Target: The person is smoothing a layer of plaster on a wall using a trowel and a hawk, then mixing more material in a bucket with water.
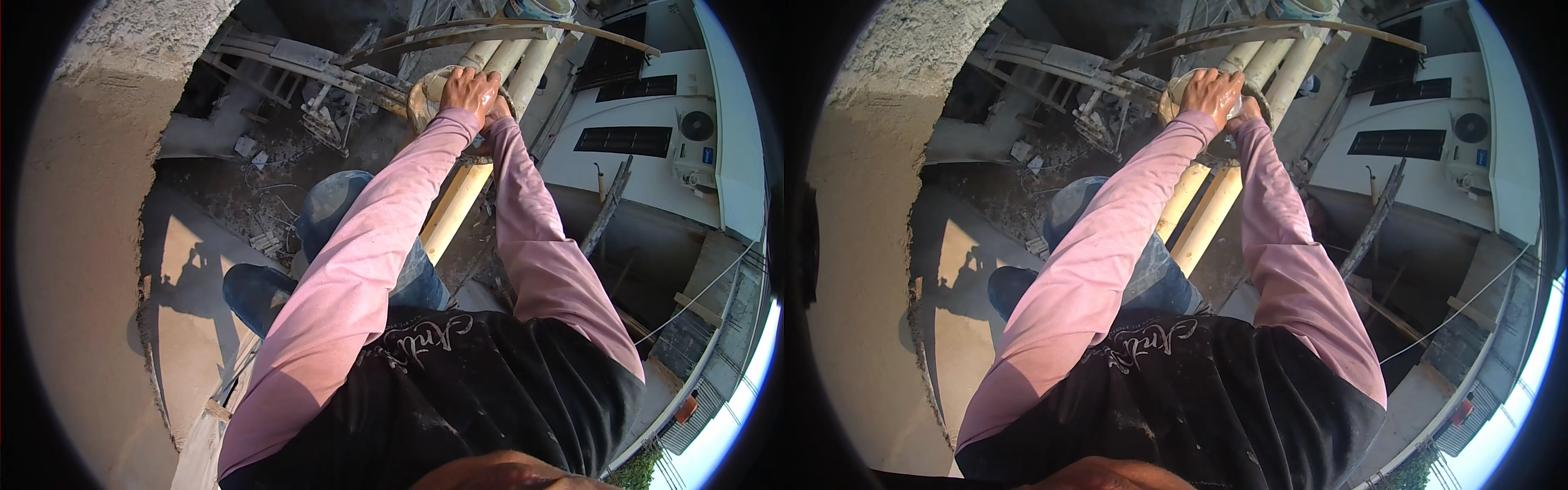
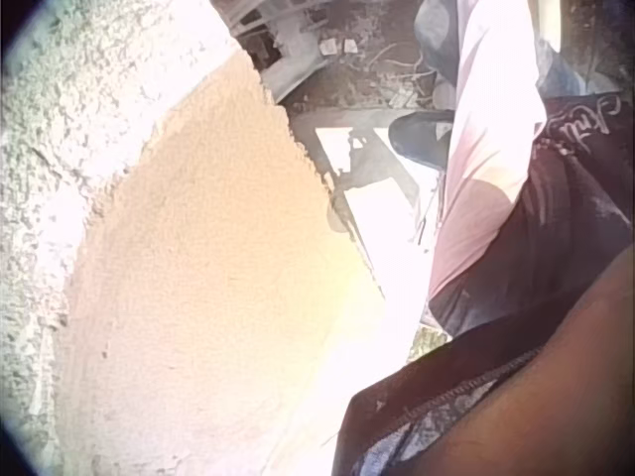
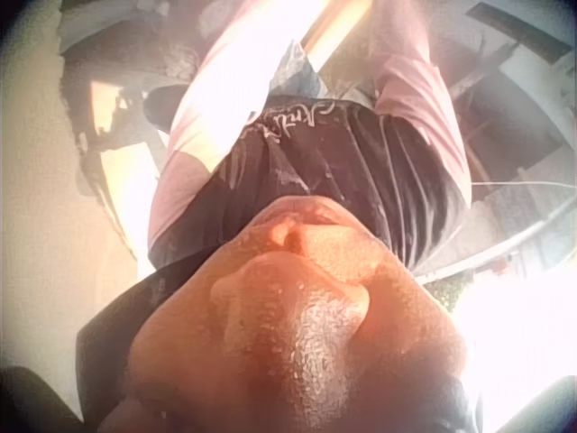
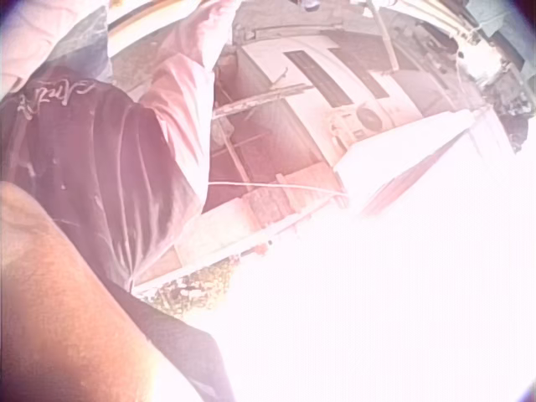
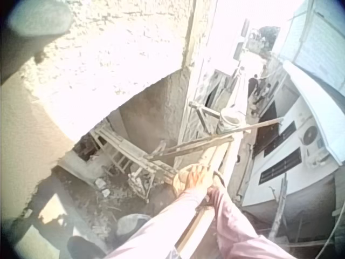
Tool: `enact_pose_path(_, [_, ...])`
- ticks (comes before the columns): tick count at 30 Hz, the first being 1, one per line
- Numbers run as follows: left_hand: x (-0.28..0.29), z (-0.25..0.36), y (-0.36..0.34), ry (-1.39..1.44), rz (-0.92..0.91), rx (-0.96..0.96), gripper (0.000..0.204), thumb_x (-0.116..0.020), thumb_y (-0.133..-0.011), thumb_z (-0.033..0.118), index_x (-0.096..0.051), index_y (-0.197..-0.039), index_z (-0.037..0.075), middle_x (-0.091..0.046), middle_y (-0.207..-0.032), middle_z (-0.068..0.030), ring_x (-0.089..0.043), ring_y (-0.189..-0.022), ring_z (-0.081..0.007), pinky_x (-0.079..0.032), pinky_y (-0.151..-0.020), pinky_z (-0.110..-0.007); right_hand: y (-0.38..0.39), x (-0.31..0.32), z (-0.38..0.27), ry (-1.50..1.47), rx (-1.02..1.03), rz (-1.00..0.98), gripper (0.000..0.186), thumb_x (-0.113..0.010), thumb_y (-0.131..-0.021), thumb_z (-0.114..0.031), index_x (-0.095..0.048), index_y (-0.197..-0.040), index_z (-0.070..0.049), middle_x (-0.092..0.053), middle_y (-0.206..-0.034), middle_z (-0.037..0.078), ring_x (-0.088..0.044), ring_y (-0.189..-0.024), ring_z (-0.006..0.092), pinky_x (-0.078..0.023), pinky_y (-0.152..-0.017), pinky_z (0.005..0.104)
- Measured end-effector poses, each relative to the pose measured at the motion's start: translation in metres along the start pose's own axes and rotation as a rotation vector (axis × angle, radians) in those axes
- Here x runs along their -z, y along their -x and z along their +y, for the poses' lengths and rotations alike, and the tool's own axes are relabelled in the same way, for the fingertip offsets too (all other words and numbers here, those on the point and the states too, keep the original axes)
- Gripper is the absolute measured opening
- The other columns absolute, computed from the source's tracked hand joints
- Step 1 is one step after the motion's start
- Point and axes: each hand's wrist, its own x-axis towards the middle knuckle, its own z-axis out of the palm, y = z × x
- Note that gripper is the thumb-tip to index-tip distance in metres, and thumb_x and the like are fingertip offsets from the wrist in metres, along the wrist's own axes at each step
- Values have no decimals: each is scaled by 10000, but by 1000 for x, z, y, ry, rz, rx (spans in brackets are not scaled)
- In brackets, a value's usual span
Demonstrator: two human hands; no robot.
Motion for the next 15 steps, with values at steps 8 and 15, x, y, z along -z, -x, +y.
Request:
enact_pose_path(8, [5,-4,-17,341,-40,375,405,-709,-718,107,-520,-1076,115,-653,-976,-99,-593,-1001,-293,-432,-872,-397,-26,14,-4,-1247,-725,206,322,-391,-974,-335,-626,-1042,-125,-663,-863,70,-605,-638,142,-463,-501,259])
enact_pose_path(15, [89,-34,-41,1155,209,404,173,-765,-701,186,-729,-819,66,-712,-750,-62,-655,-677,-116,-508,-617,-281,-42,77,-203,-98,-457,-10,253,-454,-992,-218,-594,-1003,-8,-442,-563,-35,-272,-366,35,-239,-348,192])
